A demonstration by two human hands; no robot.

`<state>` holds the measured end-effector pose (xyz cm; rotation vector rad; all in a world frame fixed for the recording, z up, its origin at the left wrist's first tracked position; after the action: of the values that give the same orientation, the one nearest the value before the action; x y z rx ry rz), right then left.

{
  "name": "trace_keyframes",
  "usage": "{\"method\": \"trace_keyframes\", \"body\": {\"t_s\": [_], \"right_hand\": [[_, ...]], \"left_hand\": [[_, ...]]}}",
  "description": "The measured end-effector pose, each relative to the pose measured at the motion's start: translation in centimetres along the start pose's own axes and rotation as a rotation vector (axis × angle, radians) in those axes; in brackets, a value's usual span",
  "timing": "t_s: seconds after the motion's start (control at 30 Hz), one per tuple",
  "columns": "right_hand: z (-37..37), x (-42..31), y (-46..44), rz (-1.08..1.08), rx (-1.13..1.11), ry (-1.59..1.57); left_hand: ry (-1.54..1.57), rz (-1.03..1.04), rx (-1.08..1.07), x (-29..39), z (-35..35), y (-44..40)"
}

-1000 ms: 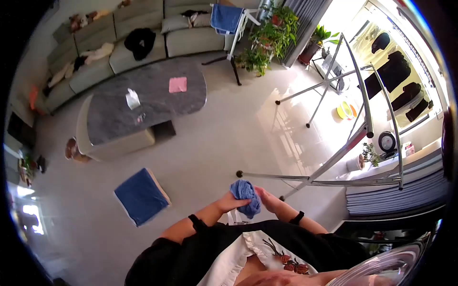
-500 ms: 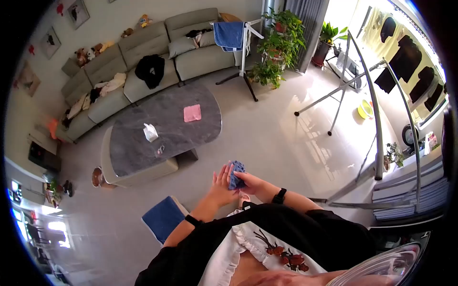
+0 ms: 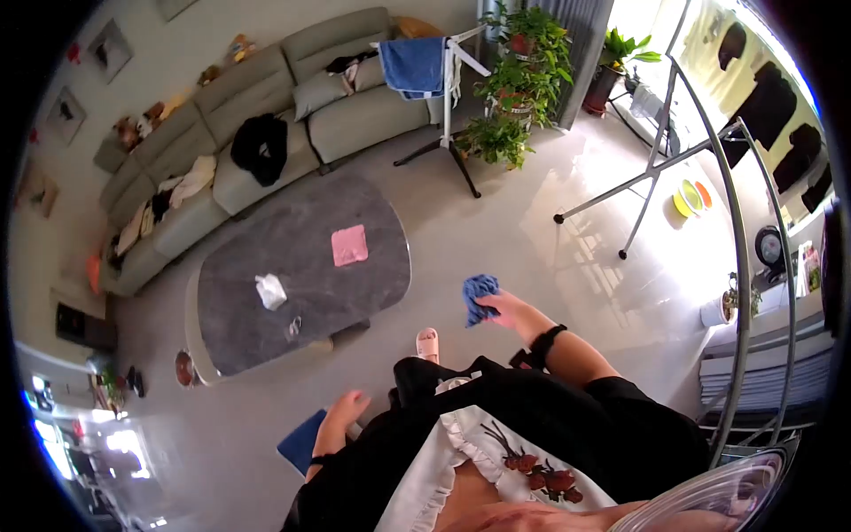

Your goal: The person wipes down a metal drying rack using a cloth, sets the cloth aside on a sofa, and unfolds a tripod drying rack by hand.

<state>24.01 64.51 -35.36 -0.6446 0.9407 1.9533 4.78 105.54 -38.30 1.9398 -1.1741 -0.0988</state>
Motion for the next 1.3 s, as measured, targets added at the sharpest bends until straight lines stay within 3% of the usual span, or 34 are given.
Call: {"method": "trace_keyframes", "body": {"t_s": [0.1, 0.13, 0.27, 0.33, 0.47, 0.57, 0.6, 0.67, 0.87, 0.97, 1.0, 1.03, 1.07, 1.1, 1.2, 1.3], "right_hand": [[-6.0, -0.6, 0.6, -0.064, -0.025, 0.115], [-6.8, -1.1, 1.1, -0.073, -0.090, 0.002], [-13.7, -1.3, 6.1, 0.010, 0.386, 0.181], [-15.7, -2.5, 10.3, 0.048, 0.649, 0.242], [-20.4, 0.4, 16.0, 0.041, 0.963, 0.151], [-22.3, 0.1, 18.0, 0.107, 0.949, 0.256], [-27.7, 4.3, 18.8, 0.031, 0.911, 0.105], [-30.5, 2.9, 17.6, 0.118, 0.888, 0.236], [-36.1, -10.7, 3.7, 0.165, 0.594, 0.557], [-41.2, -17.2, -5.7, 0.059, 0.556, 0.696], [-35.3, -24.4, -8.6, -0.002, 0.528, 0.618], [-37.8, -25.1, -11.4, -0.059, 0.516, 0.592], [-34.6, -29.6, -13.8, -0.063, 0.439, 0.555], [-39.6, -28.3, -15.9, -0.048, 0.510, 0.690], [-39.1, -32.3, -20.7, -0.121, 0.515, 0.763], [-34.0, -35.7, -22.1, -0.144, 0.516, 0.634]], "left_hand": [[0.007, -0.027, -0.151, 0.4, -1.8, -3.2], [0.037, -0.007, -0.210, 0.5, -1.8, -5.3], [0.165, 0.198, -0.374, 5.0, -1.4, -18.1], [0.161, 0.268, -0.355, 11.4, -3.2, -23.8], [0.178, 0.349, -0.270, 26.9, -10.3, -26.2], [0.413, 0.376, -0.323, 35.6, -12.8, -27.8], [0.438, 0.390, -0.334, 37.6, -13.2, -28.3], [0.503, 0.408, -0.358, 41.2, -13.3, -29.0], [0.422, 0.351, -0.304, 48.0, -12.6, -32.2], [0.318, 0.413, -0.079, 53.8, -16.0, -31.9], [0.302, 0.451, 0.014, 55.8, -17.4, -31.7], [0.285, 0.496, 0.109, 58.2, -19.1, -31.6], [0.266, 0.543, 0.201, 60.4, -20.8, -31.7], [0.237, 0.594, 0.258, 62.7, -22.6, -31.8], [0.218, 0.744, 0.409, 68.9, -27.5, -35.3], [0.293, 0.795, 0.473, 75.1, -31.7, -42.0]]}}
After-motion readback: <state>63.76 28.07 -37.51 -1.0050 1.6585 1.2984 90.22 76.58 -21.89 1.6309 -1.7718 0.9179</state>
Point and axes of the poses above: each hand's wrist, its own y-axis away from the middle knuckle, its own z-axis out of the palm, x = y × z, the point moved 2 cm from there along -y, towards the middle knuckle, and after that the axes turned 15 degrees about -z, right-handed, at the moved point
